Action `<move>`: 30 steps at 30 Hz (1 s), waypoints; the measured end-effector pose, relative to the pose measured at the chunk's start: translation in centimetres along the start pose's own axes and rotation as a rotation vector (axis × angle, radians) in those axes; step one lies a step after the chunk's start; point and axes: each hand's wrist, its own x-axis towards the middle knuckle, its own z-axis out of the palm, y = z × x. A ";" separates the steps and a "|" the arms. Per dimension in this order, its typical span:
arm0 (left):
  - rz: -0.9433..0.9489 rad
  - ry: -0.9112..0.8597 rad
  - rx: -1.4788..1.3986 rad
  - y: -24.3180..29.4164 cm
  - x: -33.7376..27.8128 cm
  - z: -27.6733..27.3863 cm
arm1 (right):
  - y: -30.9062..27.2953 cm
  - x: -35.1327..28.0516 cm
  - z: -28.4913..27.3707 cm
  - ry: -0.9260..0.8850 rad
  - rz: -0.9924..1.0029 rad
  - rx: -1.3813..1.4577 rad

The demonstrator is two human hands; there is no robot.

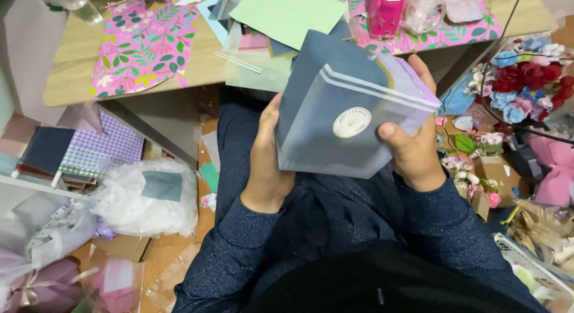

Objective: The person wraps a small bouquet of artificial flowers in brown paper and then wraps a small box in purple and blue paper. They use tape to secure the wrapping paper and add a sticker to the finished package.

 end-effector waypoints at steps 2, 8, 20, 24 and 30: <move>0.132 -0.097 0.200 -0.3 0.2 -0.9 | 0.1 -0.5 -1.0 0.006 0.001 -0.005; 0.519 -0.561 0.687 -0.3 1.4 -2.6 | 2.9 -1.9 -4.1 -0.057 -0.037 -0.036; 0.852 -0.513 0.890 -2.9 1.4 -6.6 | -0.3 -1.8 -4.6 -0.215 -0.336 -0.263; 0.987 -0.539 0.835 -2.2 1.8 -6.2 | -2.2 -2.3 -4.9 -0.141 -0.392 -0.629; 1.151 -0.499 0.896 -0.5 1.4 -4.6 | -2.9 -2.6 -4.9 -0.100 -0.392 -0.808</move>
